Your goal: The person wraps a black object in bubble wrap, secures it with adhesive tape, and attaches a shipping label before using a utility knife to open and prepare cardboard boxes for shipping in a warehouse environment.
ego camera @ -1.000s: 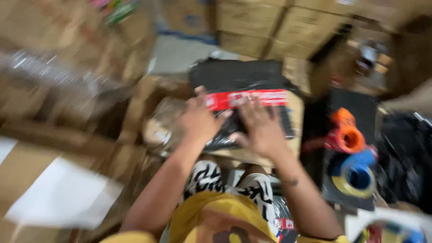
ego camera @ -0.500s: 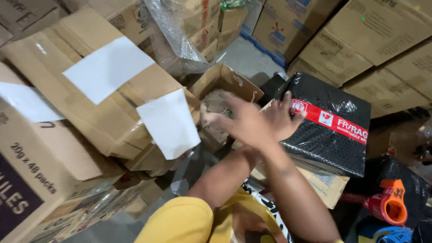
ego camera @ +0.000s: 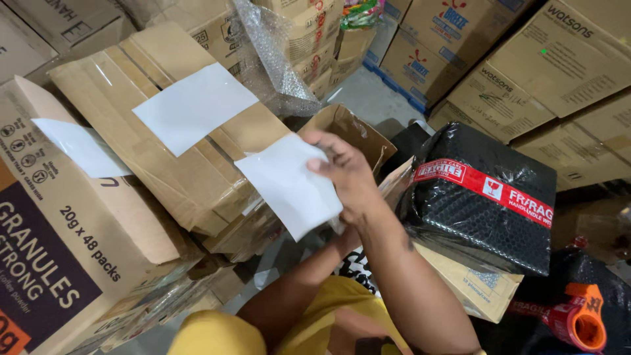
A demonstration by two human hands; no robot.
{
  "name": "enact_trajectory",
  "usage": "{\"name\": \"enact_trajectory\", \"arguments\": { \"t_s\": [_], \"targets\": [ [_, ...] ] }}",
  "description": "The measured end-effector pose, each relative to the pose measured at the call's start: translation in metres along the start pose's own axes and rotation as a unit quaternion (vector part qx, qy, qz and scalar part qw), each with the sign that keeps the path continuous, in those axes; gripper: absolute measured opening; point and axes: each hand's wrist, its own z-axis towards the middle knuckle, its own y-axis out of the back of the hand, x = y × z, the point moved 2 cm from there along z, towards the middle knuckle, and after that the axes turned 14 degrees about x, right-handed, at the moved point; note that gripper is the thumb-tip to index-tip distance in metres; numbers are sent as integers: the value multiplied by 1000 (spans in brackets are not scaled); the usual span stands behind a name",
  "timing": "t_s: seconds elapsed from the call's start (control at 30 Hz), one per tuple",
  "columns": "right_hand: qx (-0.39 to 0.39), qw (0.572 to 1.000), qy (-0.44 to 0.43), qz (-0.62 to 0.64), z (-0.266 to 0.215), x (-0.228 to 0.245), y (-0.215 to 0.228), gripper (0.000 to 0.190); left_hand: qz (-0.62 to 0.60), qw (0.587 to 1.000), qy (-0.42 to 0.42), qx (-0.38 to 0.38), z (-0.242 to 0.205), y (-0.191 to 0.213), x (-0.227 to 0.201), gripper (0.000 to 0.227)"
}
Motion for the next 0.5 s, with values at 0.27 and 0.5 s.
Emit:
{"name": "enact_trajectory", "arguments": {
  "t_s": [0.27,0.5],
  "targets": [
    [211,955,108,176,37,52,-37,81,158,948,-240,-137,-71,41,-52,40],
    [-81,959,258,88,-19,79,32,61,281,846,-385,-239,-73,75,-174,32]
  ]
}}
